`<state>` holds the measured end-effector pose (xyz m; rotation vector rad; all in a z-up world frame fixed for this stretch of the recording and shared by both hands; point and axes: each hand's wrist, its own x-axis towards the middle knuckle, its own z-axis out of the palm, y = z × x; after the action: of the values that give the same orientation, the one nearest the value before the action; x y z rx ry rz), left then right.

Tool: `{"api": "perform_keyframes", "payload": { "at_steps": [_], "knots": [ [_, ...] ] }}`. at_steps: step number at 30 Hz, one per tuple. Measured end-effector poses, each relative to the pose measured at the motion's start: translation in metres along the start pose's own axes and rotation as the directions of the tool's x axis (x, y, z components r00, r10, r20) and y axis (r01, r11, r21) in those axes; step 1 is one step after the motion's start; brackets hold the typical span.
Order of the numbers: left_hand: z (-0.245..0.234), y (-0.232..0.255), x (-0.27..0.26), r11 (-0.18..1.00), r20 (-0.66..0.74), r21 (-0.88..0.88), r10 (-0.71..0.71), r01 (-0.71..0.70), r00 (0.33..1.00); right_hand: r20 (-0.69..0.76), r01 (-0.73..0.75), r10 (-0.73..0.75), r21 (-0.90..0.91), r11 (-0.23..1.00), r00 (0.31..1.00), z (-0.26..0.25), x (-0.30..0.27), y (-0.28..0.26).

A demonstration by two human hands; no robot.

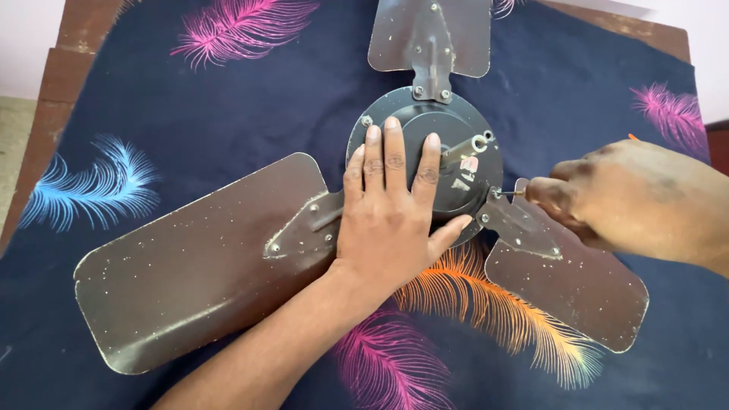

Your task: The person uses a screwdriver to loosen and remove screws securing the fan blades to the motor housing. They detach one blade and set it aside, then continue unscrewing the remaining blades.

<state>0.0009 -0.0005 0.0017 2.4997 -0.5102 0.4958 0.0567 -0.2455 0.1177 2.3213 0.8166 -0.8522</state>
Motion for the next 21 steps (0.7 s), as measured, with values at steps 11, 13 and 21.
{"api": "perform_keyframes", "payload": {
  "at_steps": [11,13,21],
  "knots": [
    [0.000,-0.001,0.000,1.000,0.005,0.017,0.011,-0.011,1.000,-0.015,0.323,-0.390,-0.531,0.783,0.921,0.005,-0.004,-0.008],
    [0.001,0.000,0.000,1.000,0.005,0.016,0.013,-0.013,1.000,-0.040,0.363,-0.470,-0.577,0.732,0.882,0.002,-0.003,-0.011],
    [0.004,-0.003,-0.003,1.000,-0.020,-0.001,0.006,-0.006,1.000,-0.869,0.400,0.168,0.376,0.836,0.466,0.017,0.010,-0.023]
  ]
}}
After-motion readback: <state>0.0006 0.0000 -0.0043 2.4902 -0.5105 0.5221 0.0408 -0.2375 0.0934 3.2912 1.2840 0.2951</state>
